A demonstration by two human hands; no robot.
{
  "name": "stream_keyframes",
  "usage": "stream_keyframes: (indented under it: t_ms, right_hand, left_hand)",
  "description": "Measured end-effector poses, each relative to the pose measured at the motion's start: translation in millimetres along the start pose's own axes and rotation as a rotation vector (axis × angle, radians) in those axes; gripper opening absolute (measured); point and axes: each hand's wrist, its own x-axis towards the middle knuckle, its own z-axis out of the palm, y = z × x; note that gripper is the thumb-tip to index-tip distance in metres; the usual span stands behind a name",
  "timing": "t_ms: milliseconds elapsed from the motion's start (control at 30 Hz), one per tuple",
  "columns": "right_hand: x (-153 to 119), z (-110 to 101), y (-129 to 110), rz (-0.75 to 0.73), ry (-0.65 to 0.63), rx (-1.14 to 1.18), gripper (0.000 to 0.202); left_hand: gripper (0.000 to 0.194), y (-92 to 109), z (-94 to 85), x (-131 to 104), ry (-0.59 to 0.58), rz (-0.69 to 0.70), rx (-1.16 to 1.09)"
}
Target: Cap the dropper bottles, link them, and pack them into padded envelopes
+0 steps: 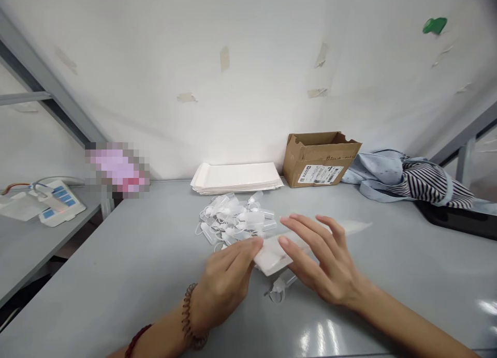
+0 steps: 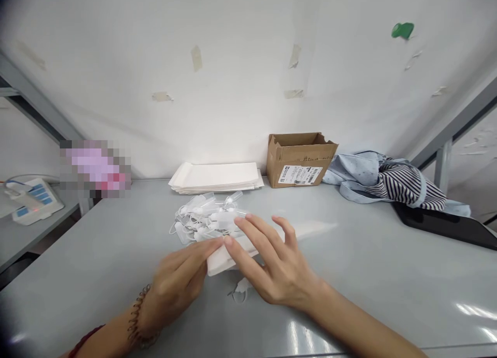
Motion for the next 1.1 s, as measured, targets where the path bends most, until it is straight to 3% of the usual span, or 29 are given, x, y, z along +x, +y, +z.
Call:
stream_keyframes:
  t_ms: [100,233,300,400,567,700,800,900,1100]
  right_hand:
    - [-1,0,-8,-0.015,0.059,-0.130,0.040]
    - [-5,3,-16,-0.079,-0.103,-0.239,0.043]
    - [-5,6,-15,-0.069,-0.148,-0.256,0.044]
    - [-2,7,-12,-0.023,-0.102,-0.227,0.053]
    - [3,3,-10,-0.083,-0.049,-0.024,0.034]
    - [2,-2,8,-0.072,-0.048,-0.045,0.029]
    - [-5,-1,39,0.006,-0.124,-0.180,0.036]
    - [-19,11,71,0.073,-0.352,-0.214,0.053]
    - [-47,58,96,0.255,-0.623,0.007,0.054]
  left_hand:
    - [0.023,9,-4.3,6,-0.038,-0.286,-0.219]
    - [0.018,14,-8.2,14,-0.115,-0.584,-0.470]
    - [0.024,12,-8.6,15,-0.147,-0.624,-0.544]
    - [0.031,10,-8.4,15,-0.242,-0.621,-0.622]
    - [0.028,11,-8.4,16,-0.347,-0.683,-0.727]
    - [0.021,12,-9.1,18,-0.348,-0.850,-0.875]
    - [0.033,10,-11.6,20,-0.302,-0.991,-0.970]
    - [0.037,5,-14.1,21,-0.243,-1.048,-0.935]
    - [0.038,0,-13.2,23,-0.200,-1.079,-0.890]
